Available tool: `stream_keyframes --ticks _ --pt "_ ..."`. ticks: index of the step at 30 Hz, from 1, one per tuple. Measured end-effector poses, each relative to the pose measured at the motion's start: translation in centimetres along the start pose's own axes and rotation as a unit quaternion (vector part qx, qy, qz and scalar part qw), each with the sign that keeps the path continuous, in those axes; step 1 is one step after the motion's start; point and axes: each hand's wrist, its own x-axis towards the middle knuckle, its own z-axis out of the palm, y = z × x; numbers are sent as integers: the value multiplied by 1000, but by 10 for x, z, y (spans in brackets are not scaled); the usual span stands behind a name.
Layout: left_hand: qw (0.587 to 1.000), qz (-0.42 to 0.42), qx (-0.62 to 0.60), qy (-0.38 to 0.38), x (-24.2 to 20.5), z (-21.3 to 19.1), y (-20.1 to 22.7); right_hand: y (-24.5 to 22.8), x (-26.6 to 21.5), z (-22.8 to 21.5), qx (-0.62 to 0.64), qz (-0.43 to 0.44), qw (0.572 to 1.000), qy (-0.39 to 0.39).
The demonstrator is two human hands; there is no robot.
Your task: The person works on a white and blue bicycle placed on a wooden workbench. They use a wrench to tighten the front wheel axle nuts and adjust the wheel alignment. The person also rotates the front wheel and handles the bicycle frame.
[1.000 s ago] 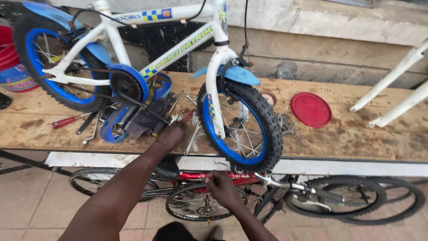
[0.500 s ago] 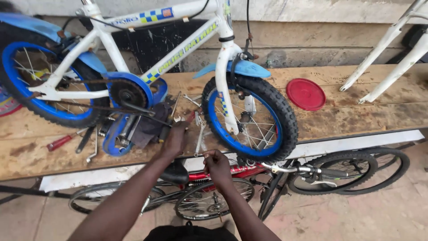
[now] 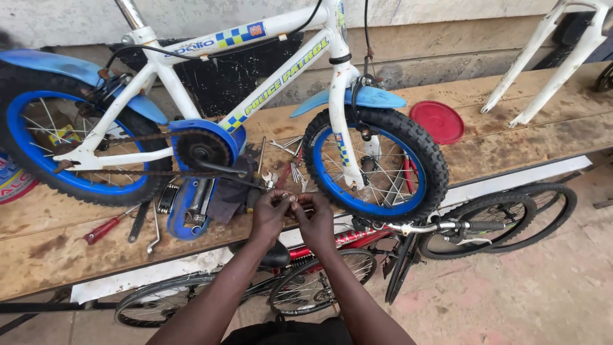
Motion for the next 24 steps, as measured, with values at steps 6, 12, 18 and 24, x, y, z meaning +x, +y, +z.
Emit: stream_keyframes --ticks 6,12,18,24 --pt "997 -50 -59 3 -20 -1 18 23 5 19 150 118 981 39" --pt "960 -152 -233 23 -12 14 -6 6 -5 11 82 97 990 63" --pt "982 -145 -121 1 -26 34 44 -10 -20 -18 67 -24 982 174" --pt "985 45 80 -146 -14 84 63 -10 -15 -57 108 -70 966 224"
